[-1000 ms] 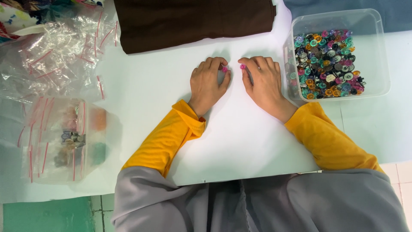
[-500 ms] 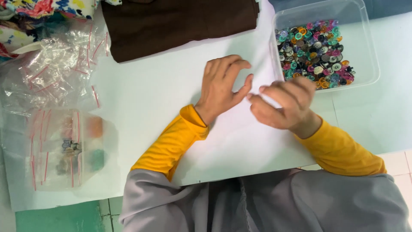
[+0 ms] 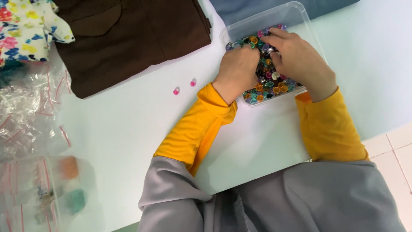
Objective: The person sorts colorful buttons from a plastic bin onto a white table, then places them into small ziplock bags. They seal the bags and store them in a larger container. The person continues to pick and arrange pink buttons on the table.
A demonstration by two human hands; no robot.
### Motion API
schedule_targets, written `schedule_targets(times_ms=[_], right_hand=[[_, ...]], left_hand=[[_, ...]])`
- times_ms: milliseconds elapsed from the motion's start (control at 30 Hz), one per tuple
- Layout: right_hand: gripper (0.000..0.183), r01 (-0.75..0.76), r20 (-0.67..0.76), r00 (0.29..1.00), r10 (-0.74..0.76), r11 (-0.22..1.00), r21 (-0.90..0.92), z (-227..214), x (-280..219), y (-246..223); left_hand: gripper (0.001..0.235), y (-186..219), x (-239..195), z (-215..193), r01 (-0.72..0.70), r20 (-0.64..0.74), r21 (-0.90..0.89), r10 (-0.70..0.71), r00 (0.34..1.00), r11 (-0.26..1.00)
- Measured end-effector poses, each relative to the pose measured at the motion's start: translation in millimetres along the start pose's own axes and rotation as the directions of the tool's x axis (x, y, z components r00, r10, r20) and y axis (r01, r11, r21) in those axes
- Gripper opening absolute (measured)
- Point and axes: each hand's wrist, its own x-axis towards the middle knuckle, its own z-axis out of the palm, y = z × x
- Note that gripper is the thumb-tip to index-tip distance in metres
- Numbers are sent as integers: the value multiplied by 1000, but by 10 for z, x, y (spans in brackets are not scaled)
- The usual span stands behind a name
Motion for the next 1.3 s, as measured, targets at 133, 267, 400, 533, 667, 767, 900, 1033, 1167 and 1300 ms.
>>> schedule_targets(times_ms=[133,267,400,533,667,767,900,1033,1167,1300], right_hand=[[48,-51,-40,998,48,997,-55,62,-40,-32],[28,-113,-81,990,111,994,-12,22,-48,-53],[21,-237,-28,970,240,968,80,-62,-49,-166],[21,-184,-71,980,187,982,47,-43,-75,-135],[21,-133,-145,980,136,991,30,-107,-78,-186],[14,-124,-162,978,134,990,69,-145,-78,-219],[10,-136,-174,973,151,986,91,-135,-70,-238],[12,-65,-251,964,90,992,109,-137,-74,-268],[10,82,-381,919,-103,994,-71,-189,-69,-345],[3,163,-527,759,-382,895,-414,-205,-91,-414]], left_hand=[[28,-147,-83,-178,-76,150,-136,96,984,988],[33,-178,-90,-170,-133,150,-142,154,977,981],[40,-113,-72,-134,-53,155,-75,64,986,996],[23,-148,-79,-129,-41,41,-162,48,998,986],[16,-157,-62,-261,-26,5,-286,28,1000,958],[11,-195,-53,-402,-29,-6,-392,29,1000,920],[19,-283,-61,-495,-89,-44,-532,78,996,842],[24,-346,-75,-531,-204,-119,-581,166,979,788],[9,-329,-111,-590,-233,-185,-629,148,972,742],[15,-294,-162,-593,-411,-399,-611,184,898,677]])
